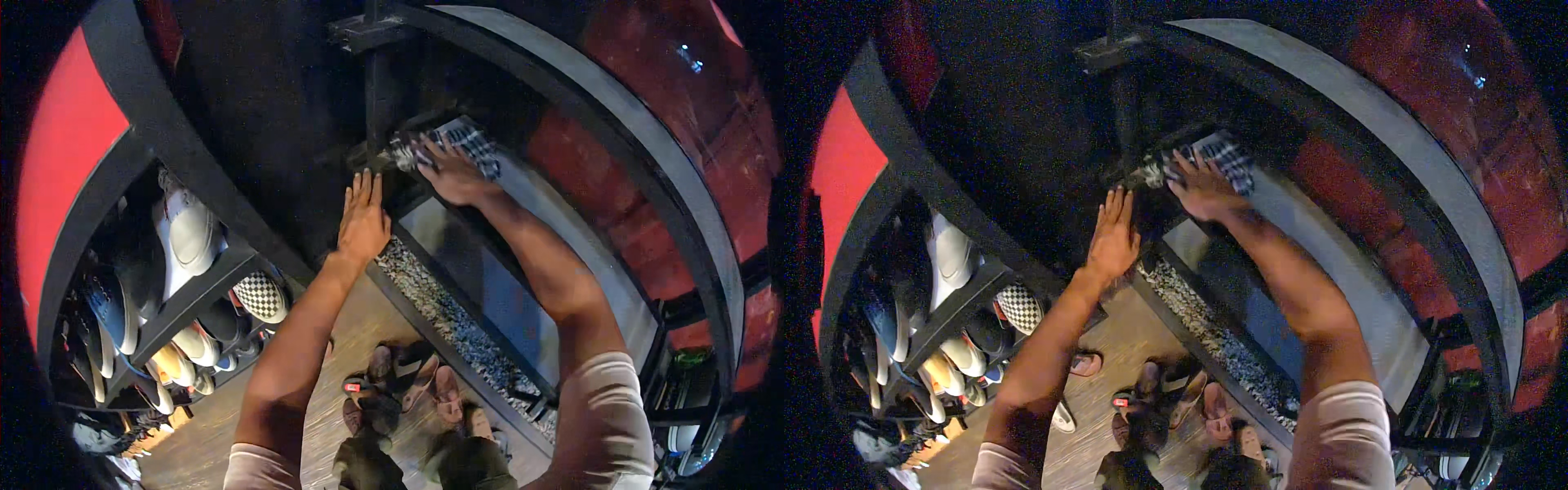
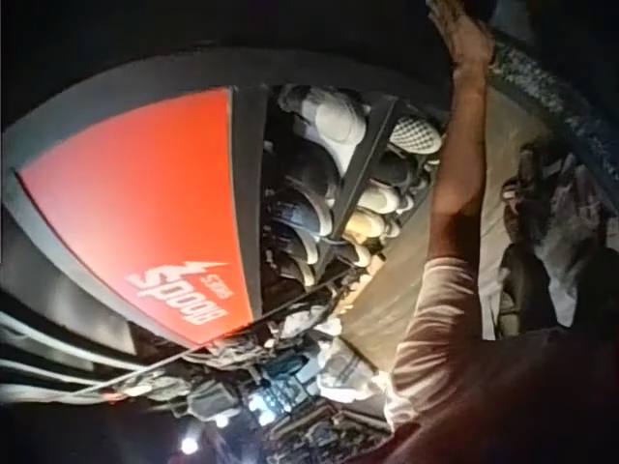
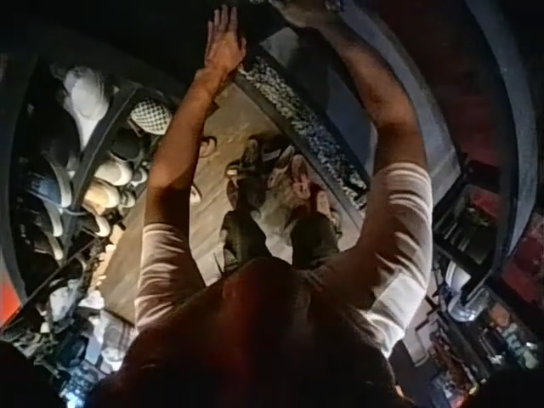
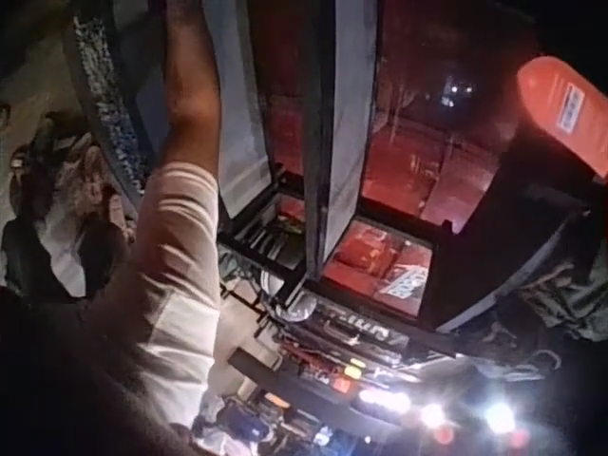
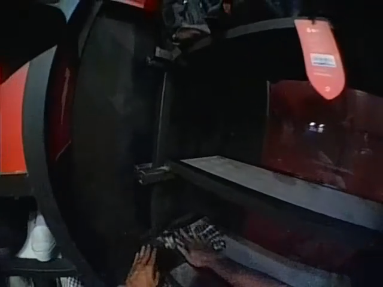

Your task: Cleaning and organizing display merchandise including helmets, shoes, and shelves in a retail environment.

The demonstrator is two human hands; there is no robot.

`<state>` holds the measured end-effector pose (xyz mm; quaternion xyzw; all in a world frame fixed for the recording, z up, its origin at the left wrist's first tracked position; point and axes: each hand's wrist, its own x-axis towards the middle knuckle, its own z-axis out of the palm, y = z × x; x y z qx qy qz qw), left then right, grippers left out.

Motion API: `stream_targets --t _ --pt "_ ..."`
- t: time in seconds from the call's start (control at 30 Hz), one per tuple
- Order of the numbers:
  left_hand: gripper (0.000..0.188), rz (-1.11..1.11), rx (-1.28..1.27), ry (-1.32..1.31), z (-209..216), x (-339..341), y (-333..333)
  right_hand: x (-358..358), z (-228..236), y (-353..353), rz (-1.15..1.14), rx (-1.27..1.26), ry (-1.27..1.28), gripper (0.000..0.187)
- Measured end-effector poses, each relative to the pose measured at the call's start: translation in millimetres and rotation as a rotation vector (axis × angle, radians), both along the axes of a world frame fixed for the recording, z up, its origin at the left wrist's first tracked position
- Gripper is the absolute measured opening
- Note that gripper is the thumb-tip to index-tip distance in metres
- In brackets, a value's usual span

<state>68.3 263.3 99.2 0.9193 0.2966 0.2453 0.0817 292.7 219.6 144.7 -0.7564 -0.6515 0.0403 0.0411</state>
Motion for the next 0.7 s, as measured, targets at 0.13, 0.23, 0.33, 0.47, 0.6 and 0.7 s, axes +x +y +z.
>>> stream_targets --t 0.13,0.23,0.33,0.47,0.6,0.7 --pt "0.076 0.01 0.041 0.112 -4.2 6.3 2.6 32.7 16.6 58.1 -0.27 0.044 0.22 0.066" --pt "0.076 0.052 0.05 0.134 -4.0 10.2 1.4 70.9 10.9 64.7 -0.362 -0.031 0.121 0.066" --pt "0.075 0.069 0.072 0.09 -0.4 12.2 -0.1 96.3 -2.4 60.2 -0.383 0.074 0.1 0.068" --pt "0.072 0.094 0.069 0.141 -1.4 8.8 2.6 89.8 2.6 50.2 -0.43 0.09 0.072 0.065" --pt "0.072 0.035 0.0 0.173 8.8 13.7 3.0 134.5 5.5 -14.2 -0.549 0.074 0.127 0.062" --pt "0.07 0.026 0.062 0.122 6.7 8.7 3.2 142.3 -3.2 -70.2 -0.618 0.046 0.118 0.062"
